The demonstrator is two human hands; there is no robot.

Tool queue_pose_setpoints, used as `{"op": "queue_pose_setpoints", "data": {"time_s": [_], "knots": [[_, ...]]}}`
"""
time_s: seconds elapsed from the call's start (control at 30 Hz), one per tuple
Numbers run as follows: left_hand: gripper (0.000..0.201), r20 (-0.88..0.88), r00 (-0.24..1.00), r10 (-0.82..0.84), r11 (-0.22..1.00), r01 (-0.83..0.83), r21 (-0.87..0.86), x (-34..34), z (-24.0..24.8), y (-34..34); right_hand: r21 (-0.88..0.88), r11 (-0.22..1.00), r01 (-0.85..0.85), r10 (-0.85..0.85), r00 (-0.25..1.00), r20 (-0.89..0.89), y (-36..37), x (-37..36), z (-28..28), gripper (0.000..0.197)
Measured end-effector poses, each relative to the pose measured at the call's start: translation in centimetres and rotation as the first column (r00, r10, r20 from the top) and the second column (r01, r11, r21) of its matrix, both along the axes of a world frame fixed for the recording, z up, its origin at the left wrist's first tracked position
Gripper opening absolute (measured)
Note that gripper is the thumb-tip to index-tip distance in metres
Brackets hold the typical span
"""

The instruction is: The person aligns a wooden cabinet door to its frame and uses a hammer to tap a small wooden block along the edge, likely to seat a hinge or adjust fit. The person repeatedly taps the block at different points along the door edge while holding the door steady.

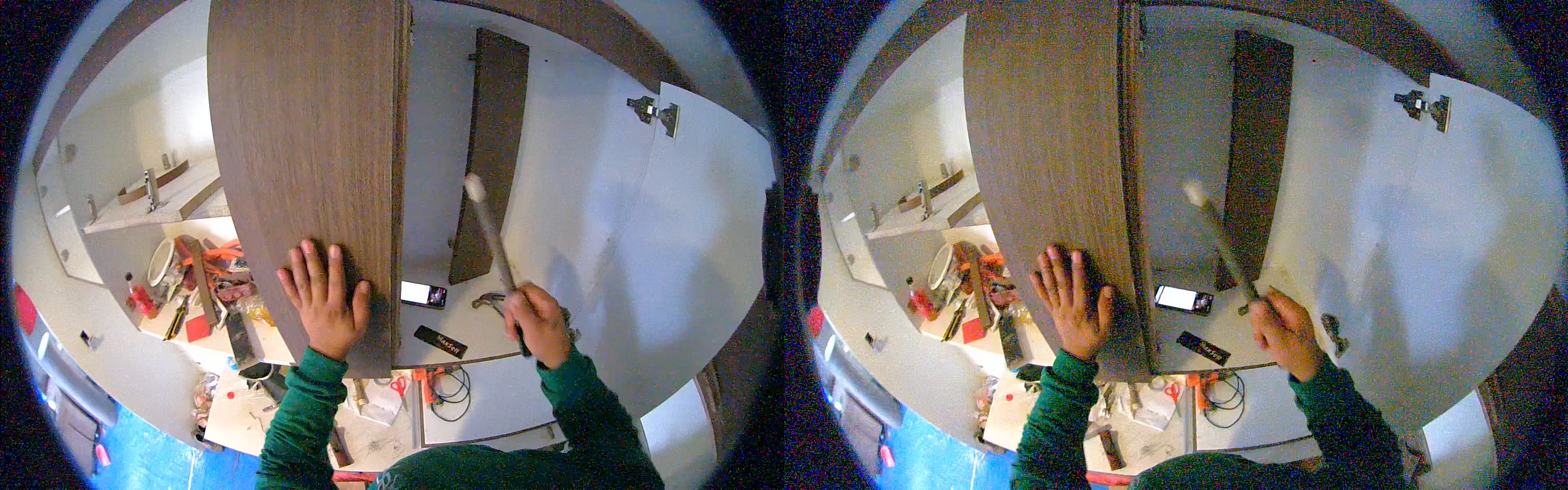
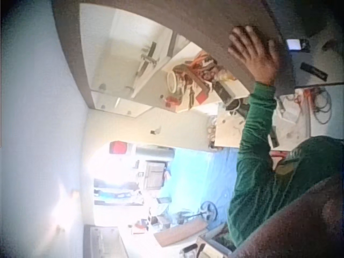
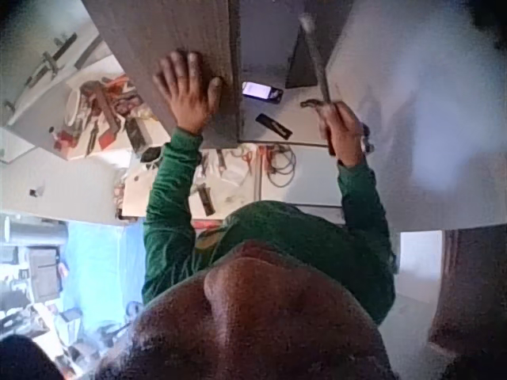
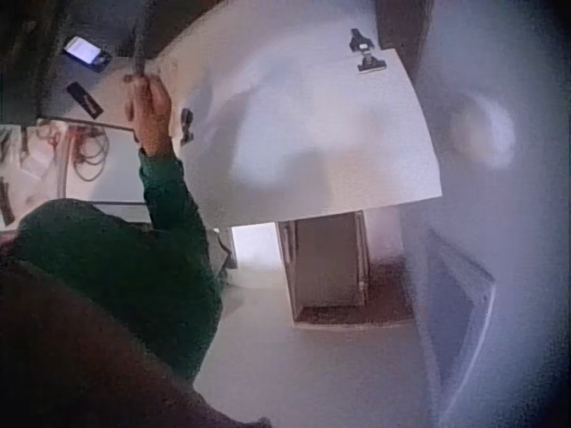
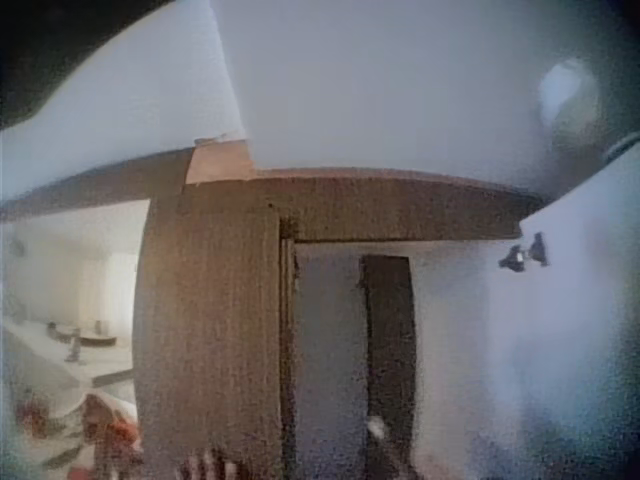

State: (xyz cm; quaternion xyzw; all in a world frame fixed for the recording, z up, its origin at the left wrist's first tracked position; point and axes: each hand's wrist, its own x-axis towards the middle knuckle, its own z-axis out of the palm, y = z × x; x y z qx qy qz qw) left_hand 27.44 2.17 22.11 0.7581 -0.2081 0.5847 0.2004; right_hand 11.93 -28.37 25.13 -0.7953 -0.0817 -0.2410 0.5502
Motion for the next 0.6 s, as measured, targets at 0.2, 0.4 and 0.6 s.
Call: {"op": "queue_pose_setpoints", "data": {"time_s": [0.2, 0.4, 0.6], "knots": [[0.076, -0.021, 0.999, -0.035, 0.973, 0.038, 0.228, -0.9, 4.7, -2.3, 0.269, 0.960, 0.073, -0.005, 0.970, -0.244, -4.2, -4.9, -7.2, 0.030], [0.085, 0.110, 0.993, 0.042, 0.971, -0.066, 0.228, -0.3, 13.4, -3.7, 0.476, 0.879, -0.006, 0.111, 0.975, -0.192, -4.3, -5.5, -9.8, 0.027], [0.083, 0.166, 0.984, 0.067, 0.961, -0.108, 0.253, -0.7, 20.0, -4.7, 0.470, 0.881, -0.053, 0.147, 0.975, -0.167, -3.2, -4.6, -10.8, 0.025]]}}
